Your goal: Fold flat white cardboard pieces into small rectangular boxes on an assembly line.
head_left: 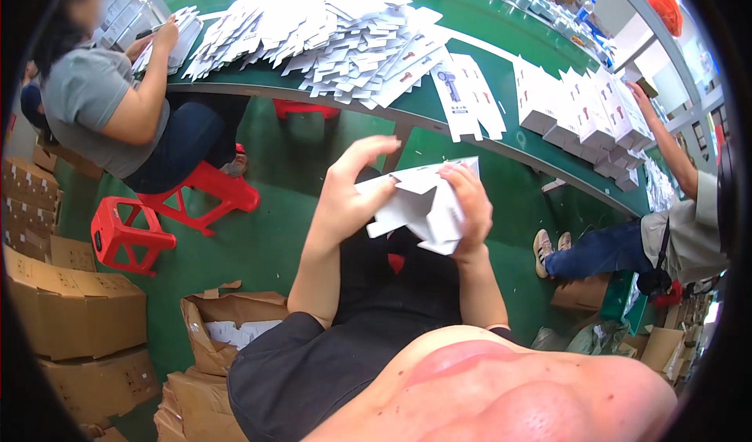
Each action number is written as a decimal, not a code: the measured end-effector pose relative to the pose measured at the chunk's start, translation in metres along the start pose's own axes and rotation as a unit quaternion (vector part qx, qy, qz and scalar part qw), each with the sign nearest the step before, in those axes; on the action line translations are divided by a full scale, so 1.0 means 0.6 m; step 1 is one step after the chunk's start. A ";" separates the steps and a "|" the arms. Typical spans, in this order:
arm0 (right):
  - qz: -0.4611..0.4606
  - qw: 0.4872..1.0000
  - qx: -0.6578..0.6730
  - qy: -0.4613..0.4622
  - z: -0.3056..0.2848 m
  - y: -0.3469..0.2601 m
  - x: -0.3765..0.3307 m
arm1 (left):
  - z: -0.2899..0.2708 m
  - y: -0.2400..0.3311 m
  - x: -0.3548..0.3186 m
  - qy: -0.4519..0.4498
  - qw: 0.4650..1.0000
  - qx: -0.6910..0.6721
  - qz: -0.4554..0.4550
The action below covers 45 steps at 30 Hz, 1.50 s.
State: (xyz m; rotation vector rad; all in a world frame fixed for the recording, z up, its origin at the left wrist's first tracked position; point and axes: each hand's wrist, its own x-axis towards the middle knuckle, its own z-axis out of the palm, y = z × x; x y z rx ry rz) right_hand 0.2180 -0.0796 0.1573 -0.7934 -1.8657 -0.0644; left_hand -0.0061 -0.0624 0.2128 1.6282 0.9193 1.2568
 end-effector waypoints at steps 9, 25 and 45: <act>0.194 0.920 0.334 0.066 -0.015 -0.057 0.029 | 0.079 0.004 0.017 -0.097 0.923 -0.276 0.250; 0.320 0.902 0.286 0.047 -0.033 -0.078 0.092 | 0.118 0.019 0.023 0.073 0.972 -0.134 0.177; 0.316 0.900 0.294 0.067 -0.043 -0.071 0.086 | 0.131 -0.020 0.026 -0.079 0.963 -0.146 0.214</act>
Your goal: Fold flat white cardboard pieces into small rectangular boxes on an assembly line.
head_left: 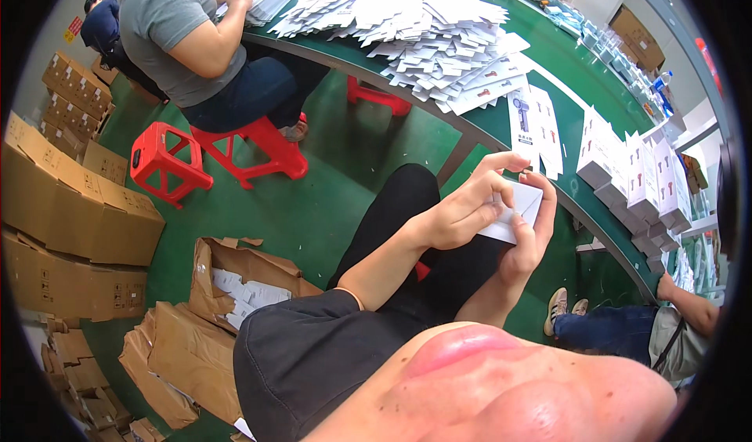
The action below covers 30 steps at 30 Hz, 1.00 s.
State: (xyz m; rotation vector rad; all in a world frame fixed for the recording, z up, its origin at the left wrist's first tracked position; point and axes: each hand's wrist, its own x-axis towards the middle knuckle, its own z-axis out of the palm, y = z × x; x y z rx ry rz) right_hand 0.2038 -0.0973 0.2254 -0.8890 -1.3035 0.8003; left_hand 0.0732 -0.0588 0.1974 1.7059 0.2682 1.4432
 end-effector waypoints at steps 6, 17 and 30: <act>0.050 0.991 -0.123 0.024 0.010 -0.029 -0.019 | 0.009 0.000 -0.011 0.017 0.996 -0.077 -0.042; -0.025 0.989 0.125 0.073 -0.044 0.012 -0.029 | 0.007 0.006 -0.001 0.020 0.992 0.115 0.051; -0.227 0.853 -0.457 0.107 -0.174 -0.025 -0.084 | 0.056 -0.094 0.036 0.075 0.919 0.356 0.154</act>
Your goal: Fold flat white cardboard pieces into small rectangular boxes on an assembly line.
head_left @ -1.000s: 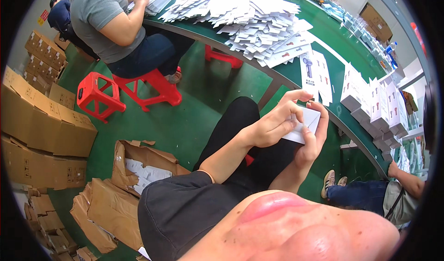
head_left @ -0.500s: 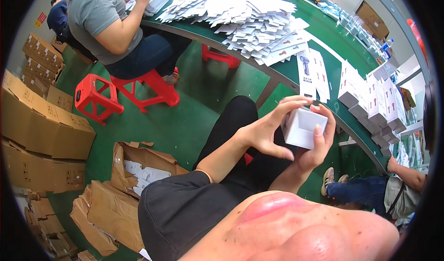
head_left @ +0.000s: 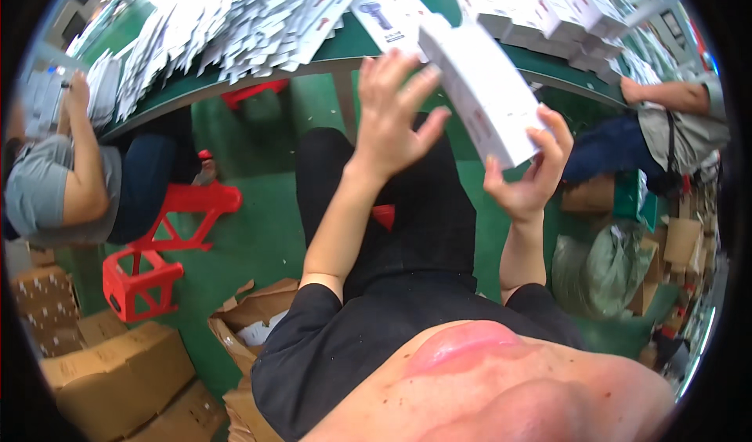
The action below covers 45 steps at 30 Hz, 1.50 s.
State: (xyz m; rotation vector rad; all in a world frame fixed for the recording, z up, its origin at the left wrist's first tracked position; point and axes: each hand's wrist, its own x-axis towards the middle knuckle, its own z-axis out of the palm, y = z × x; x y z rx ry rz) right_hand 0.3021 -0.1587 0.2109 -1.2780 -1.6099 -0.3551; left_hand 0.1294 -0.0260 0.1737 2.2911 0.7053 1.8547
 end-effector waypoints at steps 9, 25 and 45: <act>-0.120 0.984 -0.120 0.054 0.050 0.184 0.134 | 0.107 -0.102 -0.011 -0.194 0.965 0.170 -0.056; -0.233 0.969 -0.081 -0.014 0.118 0.039 0.162 | -0.088 0.069 0.064 -0.007 0.926 -0.320 -0.197; -0.280 0.923 0.091 -0.247 0.151 -0.068 0.147 | -0.235 0.029 0.046 -0.059 0.840 -0.399 -0.363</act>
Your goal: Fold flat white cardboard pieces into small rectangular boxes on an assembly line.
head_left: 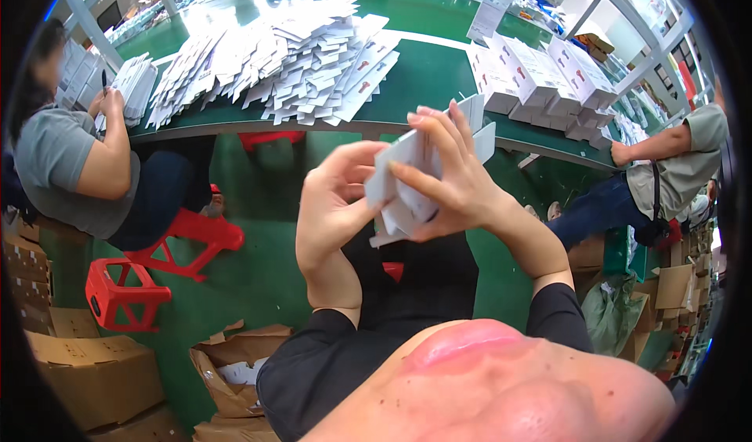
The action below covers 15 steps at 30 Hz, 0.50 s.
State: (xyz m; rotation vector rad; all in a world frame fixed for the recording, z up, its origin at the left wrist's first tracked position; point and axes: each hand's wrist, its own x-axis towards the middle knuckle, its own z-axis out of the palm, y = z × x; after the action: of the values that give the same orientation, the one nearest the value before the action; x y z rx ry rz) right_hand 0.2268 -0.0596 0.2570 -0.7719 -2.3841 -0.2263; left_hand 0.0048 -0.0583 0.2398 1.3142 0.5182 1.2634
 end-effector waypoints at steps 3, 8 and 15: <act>0.023 0.999 -0.039 0.020 0.005 -0.009 0.034 | -0.011 -0.008 -0.001 -0.001 0.998 0.055 -0.023; -0.086 0.989 -0.105 0.065 0.008 0.002 0.048 | -0.009 -0.002 0.004 0.023 0.989 0.131 -0.062; 0.081 0.954 0.288 0.027 0.023 0.001 -0.016 | -0.045 -0.018 0.018 -0.107 0.956 0.164 0.217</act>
State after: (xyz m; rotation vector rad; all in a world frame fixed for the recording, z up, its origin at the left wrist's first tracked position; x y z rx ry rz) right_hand 0.2262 -0.0591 0.2401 -0.6572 -2.1473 0.4921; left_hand -0.0110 -0.0350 0.2268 1.8976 0.2986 1.4026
